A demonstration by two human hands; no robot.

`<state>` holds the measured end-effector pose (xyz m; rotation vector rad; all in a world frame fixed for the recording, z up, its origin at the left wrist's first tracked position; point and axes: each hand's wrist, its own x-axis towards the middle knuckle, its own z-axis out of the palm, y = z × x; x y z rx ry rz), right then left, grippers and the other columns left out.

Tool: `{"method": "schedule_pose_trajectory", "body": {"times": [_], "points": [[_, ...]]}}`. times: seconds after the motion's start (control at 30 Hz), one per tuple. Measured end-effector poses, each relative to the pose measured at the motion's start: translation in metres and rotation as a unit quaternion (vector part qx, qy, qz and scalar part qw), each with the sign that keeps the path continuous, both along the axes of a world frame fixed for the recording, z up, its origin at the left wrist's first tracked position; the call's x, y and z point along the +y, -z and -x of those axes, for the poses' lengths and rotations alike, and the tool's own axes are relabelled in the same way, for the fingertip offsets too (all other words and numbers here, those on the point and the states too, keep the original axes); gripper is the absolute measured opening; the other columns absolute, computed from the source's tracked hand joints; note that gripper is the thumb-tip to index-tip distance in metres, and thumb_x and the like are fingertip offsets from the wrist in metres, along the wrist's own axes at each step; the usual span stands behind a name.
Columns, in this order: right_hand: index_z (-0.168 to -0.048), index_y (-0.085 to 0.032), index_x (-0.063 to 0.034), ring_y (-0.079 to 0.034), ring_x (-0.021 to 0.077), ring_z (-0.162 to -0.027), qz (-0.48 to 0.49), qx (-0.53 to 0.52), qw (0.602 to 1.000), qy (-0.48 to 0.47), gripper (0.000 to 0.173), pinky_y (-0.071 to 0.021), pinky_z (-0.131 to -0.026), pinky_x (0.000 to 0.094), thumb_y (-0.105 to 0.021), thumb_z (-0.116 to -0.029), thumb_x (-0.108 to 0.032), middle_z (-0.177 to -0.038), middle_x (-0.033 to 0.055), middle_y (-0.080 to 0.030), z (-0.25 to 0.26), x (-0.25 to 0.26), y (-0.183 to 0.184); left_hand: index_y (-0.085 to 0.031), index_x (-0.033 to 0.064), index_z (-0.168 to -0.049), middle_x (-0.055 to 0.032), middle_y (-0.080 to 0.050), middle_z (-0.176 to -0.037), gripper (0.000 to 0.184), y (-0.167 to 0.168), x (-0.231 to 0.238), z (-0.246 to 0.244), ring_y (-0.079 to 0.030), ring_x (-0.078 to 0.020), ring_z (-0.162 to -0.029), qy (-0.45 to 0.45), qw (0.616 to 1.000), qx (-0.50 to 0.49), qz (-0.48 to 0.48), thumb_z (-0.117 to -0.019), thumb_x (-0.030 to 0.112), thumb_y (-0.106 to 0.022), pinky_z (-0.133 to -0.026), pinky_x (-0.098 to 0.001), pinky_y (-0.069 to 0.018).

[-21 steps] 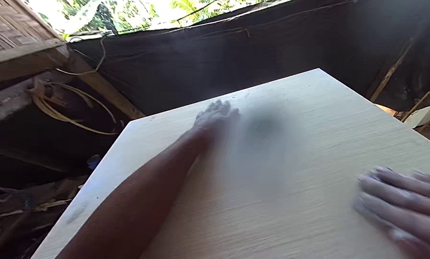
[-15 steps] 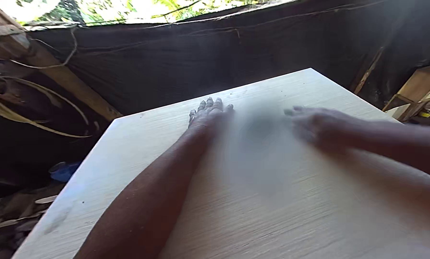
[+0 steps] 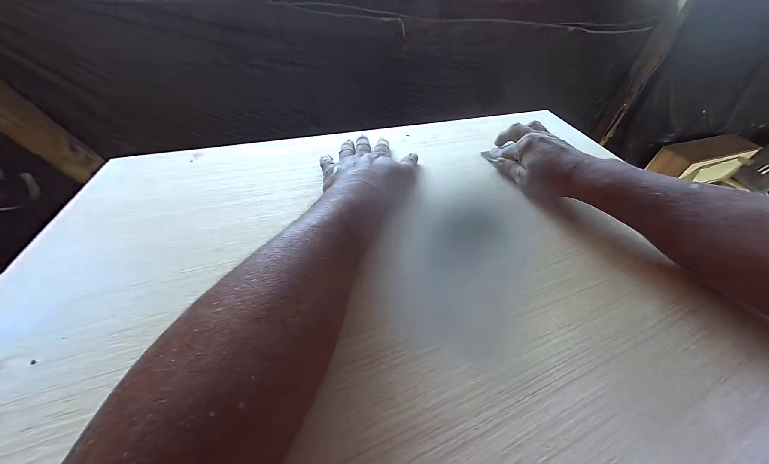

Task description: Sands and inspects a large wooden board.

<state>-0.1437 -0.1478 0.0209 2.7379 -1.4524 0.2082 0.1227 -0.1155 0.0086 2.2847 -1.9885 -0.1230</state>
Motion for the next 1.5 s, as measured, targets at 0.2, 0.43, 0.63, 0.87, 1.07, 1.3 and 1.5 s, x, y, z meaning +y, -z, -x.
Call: {"method": "schedule_pose_trajectory", "body": {"times": [0.2, 0.43, 0.63, 0.87, 1.07, 1.3, 1.5], "points": [[-0.116, -0.077, -0.0150, -0.042, 0.0294, -0.143, 0.014, -0.014, 1.000, -0.016, 0.044, -0.0385, -0.111, 0.0567, -0.040, -0.1064, -0.036, -0.153, 0.0040, -0.051, 0.016, 0.032, 0.004, -0.030, 0.0127, -0.162, -0.0181, -0.025, -0.168, 0.082, -0.003, -0.002, 0.000, -0.019, -0.0399, -0.156, -0.005, 1.000, 0.008, -0.009, -0.1022, 0.067, -0.015, -0.118, -0.0742, -0.0137], [-0.120, -0.075, -0.0122, -0.046, 0.0280, -0.141, 0.001, -0.015, 0.999, -0.028, 0.041, -0.0397, -0.113, 0.0519, -0.041, -0.1072, -0.031, -0.149, 0.0055, -0.055, 0.023, 0.043, 0.000, -0.031, 0.0144, -0.162, -0.0174, -0.026, -0.168, 0.085, -0.001, -0.004, -0.001, -0.019, -0.0395, -0.156, -0.001, 1.000, 0.000, -0.007, -0.1006, 0.070, -0.013, -0.116, -0.0761, -0.0142], [-0.125, -0.074, -0.0173, -0.038, 0.0295, -0.148, -0.008, 0.002, 0.999, 0.037, 0.045, -0.0353, -0.113, 0.0619, -0.038, -0.1081, -0.038, -0.158, 0.0025, -0.047, 0.011, 0.003, 0.003, -0.030, 0.0132, -0.162, -0.0189, -0.025, -0.168, 0.085, -0.001, -0.004, 0.002, -0.018, -0.0409, -0.156, -0.006, 1.000, 0.010, -0.006, -0.1005, 0.070, -0.014, -0.116, -0.0771, -0.0124], [-0.129, -0.072, -0.0147, -0.041, 0.0276, -0.146, 0.000, 0.000, 0.999, -0.051, 0.045, -0.0352, -0.116, 0.0549, -0.038, -0.1078, -0.034, -0.154, 0.0037, -0.052, 0.030, 0.055, 0.002, -0.032, 0.0136, -0.161, -0.0188, -0.027, -0.167, 0.086, -0.001, -0.002, 0.001, -0.020, -0.0404, -0.156, -0.011, 1.000, 0.003, -0.005, -0.1002, 0.070, -0.014, -0.115, -0.0771, -0.0146], [-0.143, -0.063, -0.0203, -0.045, 0.0265, -0.145, -0.041, -0.043, 0.998, 0.020, 0.047, -0.0366, -0.117, 0.0536, -0.032, -0.1108, -0.035, -0.154, 0.0083, -0.052, 0.009, -0.035, 0.005, -0.031, 0.0145, -0.162, -0.0170, -0.027, -0.168, 0.085, -0.002, -0.005, 0.001, -0.019, -0.0395, -0.156, -0.016, 1.000, -0.003, -0.004, -0.1004, 0.071, -0.014, -0.116, -0.0763, -0.0143], [-0.160, -0.037, -0.0356, -0.021, 0.0191, -0.157, 0.009, -0.020, 0.975, -0.220, 0.053, -0.0207, -0.123, 0.0591, -0.021, -0.1103, -0.045, -0.168, -0.0049, -0.031, -0.004, 0.078, 0.036, -0.032, 0.0146, -0.162, -0.0168, -0.027, -0.167, 0.083, 0.001, -0.006, 0.000, -0.019, -0.0398, -0.156, -0.018, 1.000, 0.013, 0.006, -0.1015, 0.069, -0.017, -0.117, -0.0753, -0.0126], [-0.158, -0.042, -0.0184, -0.030, 0.0309, -0.154, -0.056, -0.020, 0.998, -0.022, 0.055, -0.0261, -0.122, 0.0576, -0.019, -0.1115, -0.034, -0.165, 0.0099, -0.036, -0.033, -0.075, 0.009, -0.037, 0.0079, -0.158, -0.0149, -0.032, -0.166, 0.068, 0.001, 0.001, -0.002, -0.024, -0.0344, -0.156, -0.031, 0.999, 0.016, 0.024, -0.1086, 0.050, -0.018, -0.119, -0.0700, -0.0171]]}}
